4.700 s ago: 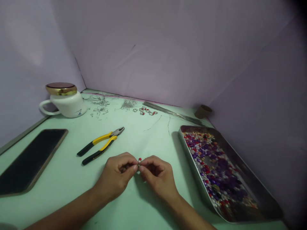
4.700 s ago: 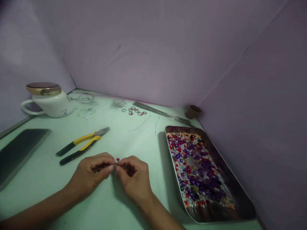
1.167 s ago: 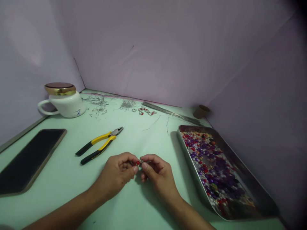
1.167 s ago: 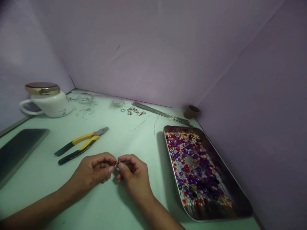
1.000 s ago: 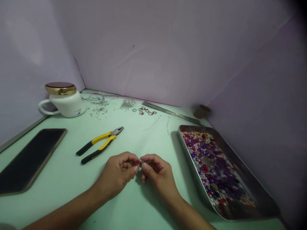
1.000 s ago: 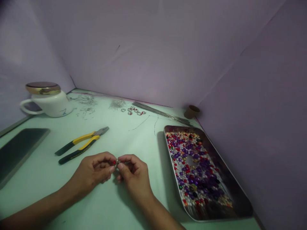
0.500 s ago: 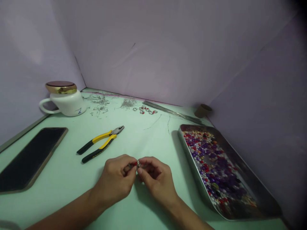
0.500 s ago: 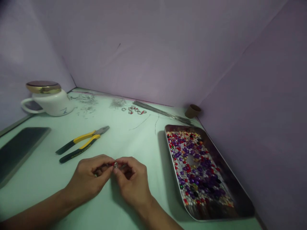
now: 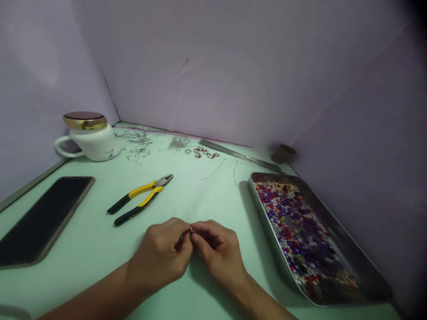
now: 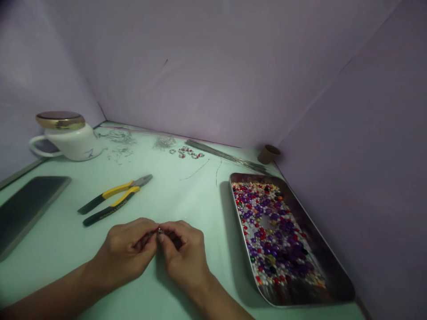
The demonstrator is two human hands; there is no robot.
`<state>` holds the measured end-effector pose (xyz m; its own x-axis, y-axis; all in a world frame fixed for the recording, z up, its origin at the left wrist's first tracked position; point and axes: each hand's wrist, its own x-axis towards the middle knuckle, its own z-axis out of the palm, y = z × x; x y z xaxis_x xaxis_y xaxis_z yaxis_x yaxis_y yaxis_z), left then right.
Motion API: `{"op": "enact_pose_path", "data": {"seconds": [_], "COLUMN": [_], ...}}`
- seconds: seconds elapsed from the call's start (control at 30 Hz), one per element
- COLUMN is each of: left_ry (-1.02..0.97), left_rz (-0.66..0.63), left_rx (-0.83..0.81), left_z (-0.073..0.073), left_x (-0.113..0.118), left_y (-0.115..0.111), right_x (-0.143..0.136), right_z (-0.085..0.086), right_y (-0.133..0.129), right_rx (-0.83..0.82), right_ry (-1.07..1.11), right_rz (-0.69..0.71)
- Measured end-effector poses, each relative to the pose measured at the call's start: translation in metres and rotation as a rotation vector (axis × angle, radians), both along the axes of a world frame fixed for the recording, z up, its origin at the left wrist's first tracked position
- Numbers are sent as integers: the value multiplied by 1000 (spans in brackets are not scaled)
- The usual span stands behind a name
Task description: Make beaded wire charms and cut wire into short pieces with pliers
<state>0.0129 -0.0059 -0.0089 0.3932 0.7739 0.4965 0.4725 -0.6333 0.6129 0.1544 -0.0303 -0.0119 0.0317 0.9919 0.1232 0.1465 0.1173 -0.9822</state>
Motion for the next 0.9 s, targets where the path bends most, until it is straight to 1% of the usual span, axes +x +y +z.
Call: {"op": "enact_pose_path", "data": {"seconds": [0.27, 0.4, 0.7, 0.9], "left_ry": [5, 13, 55, 38], "left_rz": [6, 8, 20, 31], "left_rx": [39, 17, -64, -110], "left_z": [0, 1, 4, 5], "left_x": [1, 1, 1, 2], "left_y": [2, 2, 2, 2], "right_x": [1, 2, 3, 2], "right_z": [-2, -3, -1, -1], "right_y": [-1, -1, -1, 0], "right_rx": [13, 25, -14, -42], "right_ry": [-3, -4, 9, 37], "right_rz": [14, 23, 28, 36]}}
